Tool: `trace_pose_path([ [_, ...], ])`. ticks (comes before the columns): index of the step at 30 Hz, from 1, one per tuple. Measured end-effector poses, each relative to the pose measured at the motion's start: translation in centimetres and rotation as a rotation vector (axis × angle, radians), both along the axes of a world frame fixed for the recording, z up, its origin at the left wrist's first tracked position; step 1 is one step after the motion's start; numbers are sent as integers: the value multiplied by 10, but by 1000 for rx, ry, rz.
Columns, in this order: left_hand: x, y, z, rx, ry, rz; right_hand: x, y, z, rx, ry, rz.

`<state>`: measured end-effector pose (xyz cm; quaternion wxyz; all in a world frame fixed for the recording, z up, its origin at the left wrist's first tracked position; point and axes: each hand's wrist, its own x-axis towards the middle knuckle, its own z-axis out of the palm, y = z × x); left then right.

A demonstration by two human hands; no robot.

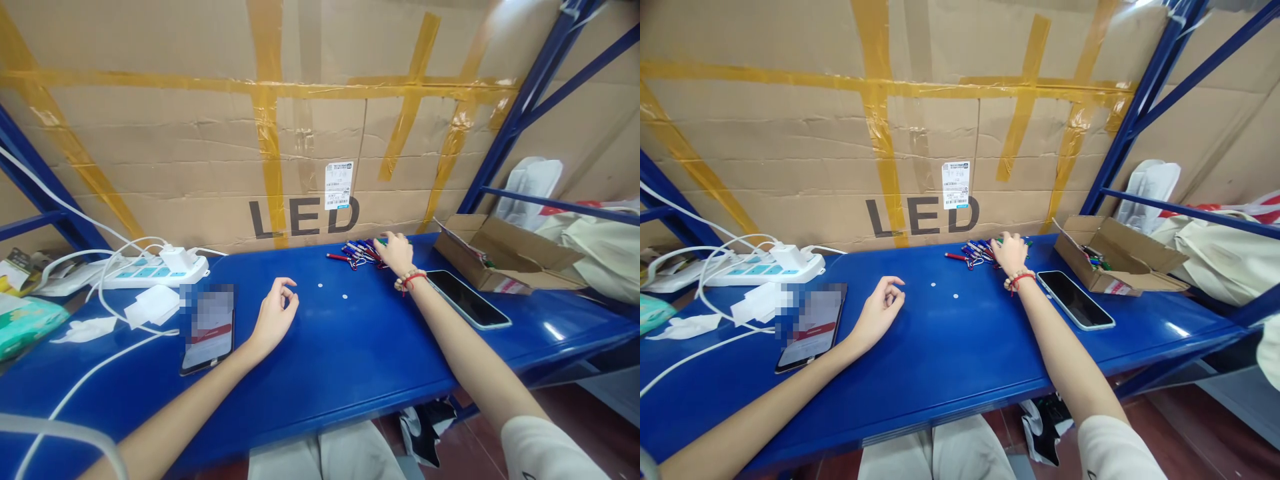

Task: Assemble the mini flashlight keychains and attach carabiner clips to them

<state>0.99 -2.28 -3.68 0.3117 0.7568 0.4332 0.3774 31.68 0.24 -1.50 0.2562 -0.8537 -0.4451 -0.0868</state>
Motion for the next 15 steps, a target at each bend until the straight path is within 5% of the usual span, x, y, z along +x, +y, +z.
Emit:
trace_pose_path([
  [5,0,-1,-1,7,-4,-23,44,-4,-17,-71,57,-180],
  [15,1,-4,1,-33,-13,-24,60,8,-26,-131,39,129],
])
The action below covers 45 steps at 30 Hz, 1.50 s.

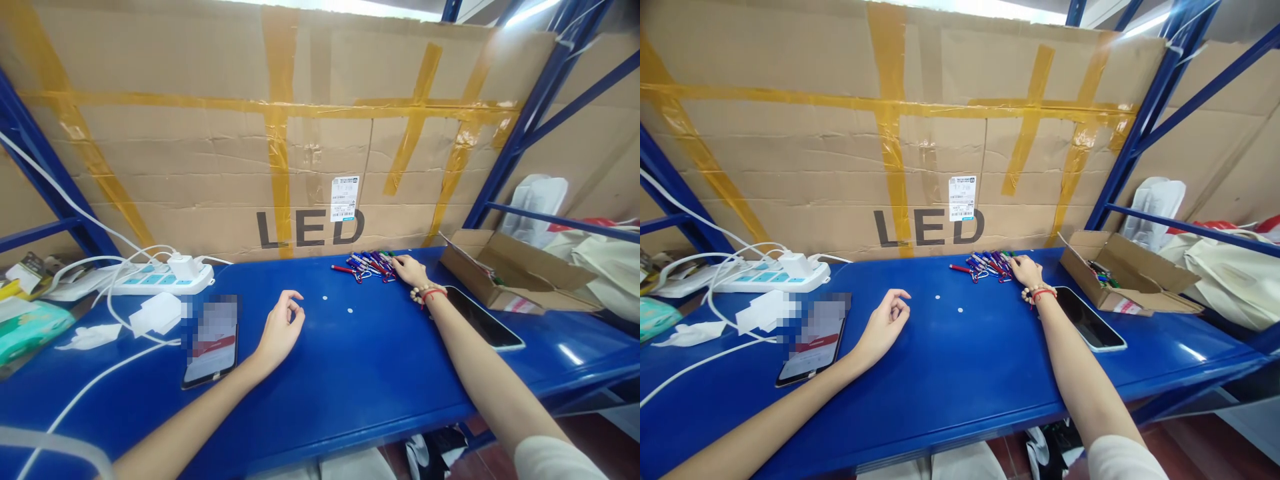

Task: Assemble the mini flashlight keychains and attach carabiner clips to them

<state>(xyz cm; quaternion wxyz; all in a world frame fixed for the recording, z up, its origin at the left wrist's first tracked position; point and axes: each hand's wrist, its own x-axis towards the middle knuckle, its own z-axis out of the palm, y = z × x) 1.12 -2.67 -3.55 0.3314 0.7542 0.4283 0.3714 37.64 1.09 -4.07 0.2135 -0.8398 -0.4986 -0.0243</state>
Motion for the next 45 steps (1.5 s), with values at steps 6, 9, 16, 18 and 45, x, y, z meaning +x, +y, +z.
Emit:
trace_pose_path([
  [6,2,-1,-2,-9,-3,-8,-15,5,6,-11,12,15],
  [9,3,-2,-2,7,-15,-4,-30,13,8,-40,9,17],
  [16,2,-2,-2,-4,-29,-10,-75,33,11,-132,-57,139],
  [18,2,-1,-3,-5,-23,-17,-88,33,11,-150,-76,184],
  [45,-5,4,3,110,-118,113,-256,8,17,-44,-113,648],
])
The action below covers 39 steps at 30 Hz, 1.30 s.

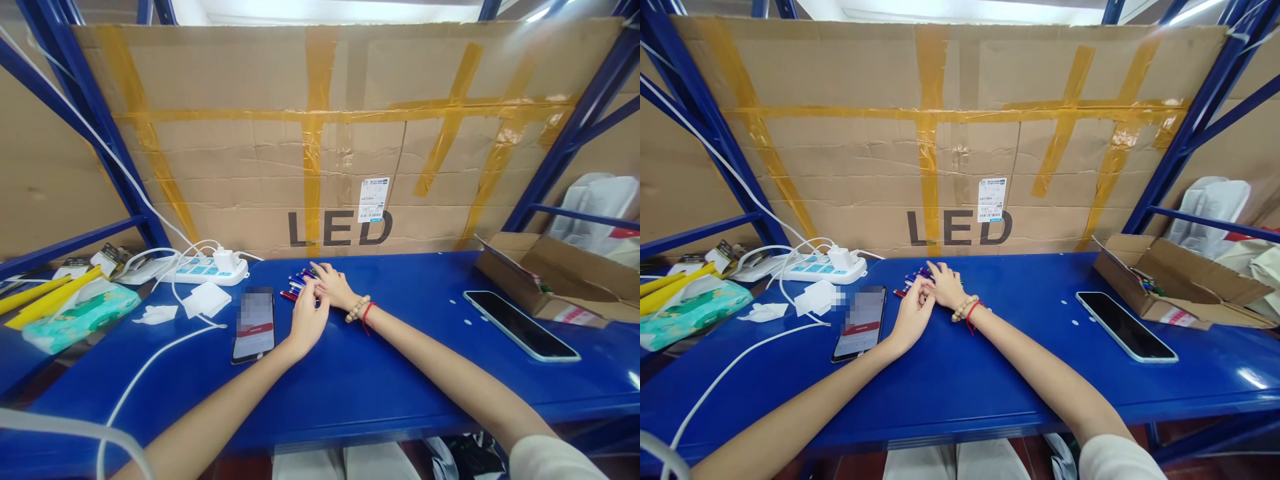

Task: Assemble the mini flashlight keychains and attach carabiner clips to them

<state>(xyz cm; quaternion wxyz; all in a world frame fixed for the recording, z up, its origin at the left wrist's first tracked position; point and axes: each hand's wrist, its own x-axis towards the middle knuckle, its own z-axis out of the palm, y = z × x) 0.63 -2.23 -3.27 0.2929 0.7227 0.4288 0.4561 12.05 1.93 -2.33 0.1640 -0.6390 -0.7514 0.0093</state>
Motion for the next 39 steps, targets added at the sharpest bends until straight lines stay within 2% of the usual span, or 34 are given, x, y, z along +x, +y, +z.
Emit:
trace_pose_path([
  [3,0,0,1,-6,-14,-14,26,4,4,33,39,-76],
  [6,1,-1,1,-31,-8,-29,42,6,4,31,63,-82],
  [13,-1,0,0,-85,-64,-85,43,2,5,79,172,-66],
  [17,-1,3,-4,-111,-93,-94,54,-7,7,126,264,-45],
  [23,1,4,-2,-203,-280,-60,70,-36,14,179,508,95],
  [26,2,4,0,-222,-357,-127,66,-50,16,104,742,271],
  [31,3,-1,3,-212,-431,-208,52,-63,18,-38,870,407],
  [35,4,-10,5,-182,-354,-360,49,-72,20,-201,845,531],
  [37,3,-12,6,-138,-283,-387,51,-75,21,-192,773,523],
  [39,3,-13,6,-83,-207,-355,54,-78,21,-157,724,495],
])
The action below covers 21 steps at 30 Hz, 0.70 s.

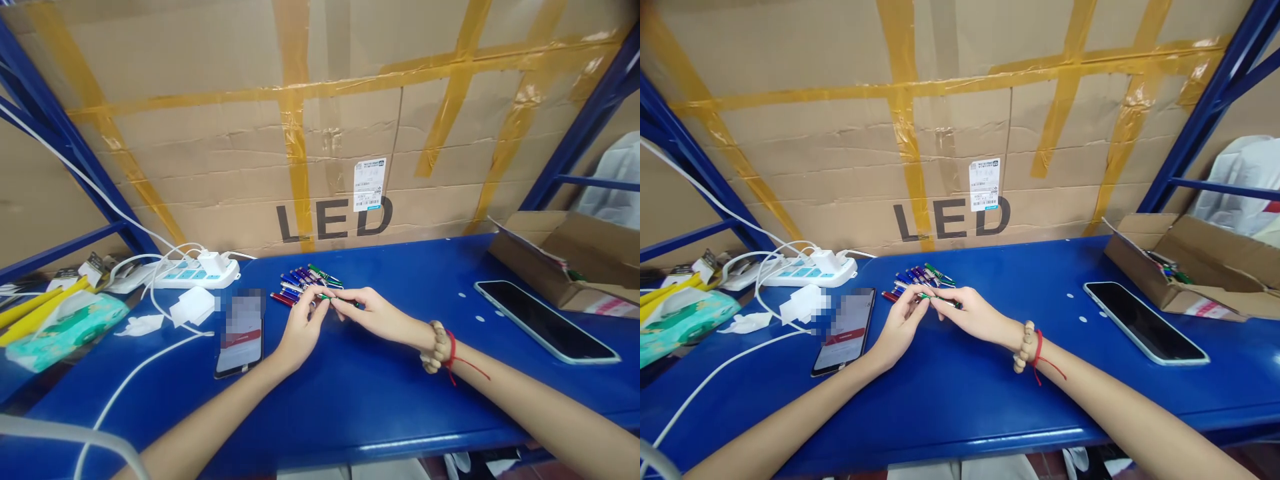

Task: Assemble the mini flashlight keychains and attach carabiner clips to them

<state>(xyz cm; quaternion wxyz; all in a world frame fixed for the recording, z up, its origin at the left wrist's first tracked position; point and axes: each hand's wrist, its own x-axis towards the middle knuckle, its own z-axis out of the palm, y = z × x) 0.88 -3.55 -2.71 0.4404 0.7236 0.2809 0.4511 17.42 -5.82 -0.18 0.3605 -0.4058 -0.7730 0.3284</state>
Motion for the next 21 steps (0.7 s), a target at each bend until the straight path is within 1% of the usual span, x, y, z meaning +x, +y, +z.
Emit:
trace_pose_path([
  [2,-1,0,0,41,39,43,2,-1,0,18,-11,-17],
  [4,-2,0,-1,61,41,80,3,1,0,0,11,-4],
  [7,-3,1,-2,94,7,125,4,4,-2,-60,53,22],
  [9,-2,3,-2,107,-20,125,5,6,-4,-72,60,9],
  [11,-2,5,-2,85,-34,132,6,7,-5,-33,54,-33],
  [13,-2,7,-2,22,-50,171,6,7,-6,36,51,-84],
  [15,-2,9,-2,-39,-90,208,5,7,-7,77,47,-105],
  [17,-2,10,-2,-81,-140,188,3,5,-8,84,50,-108],
  [19,-3,10,-3,-95,-174,124,0,4,-10,106,43,-93],
  [21,-3,10,-4,-76,-206,54,-2,3,-11,179,12,-69],
])
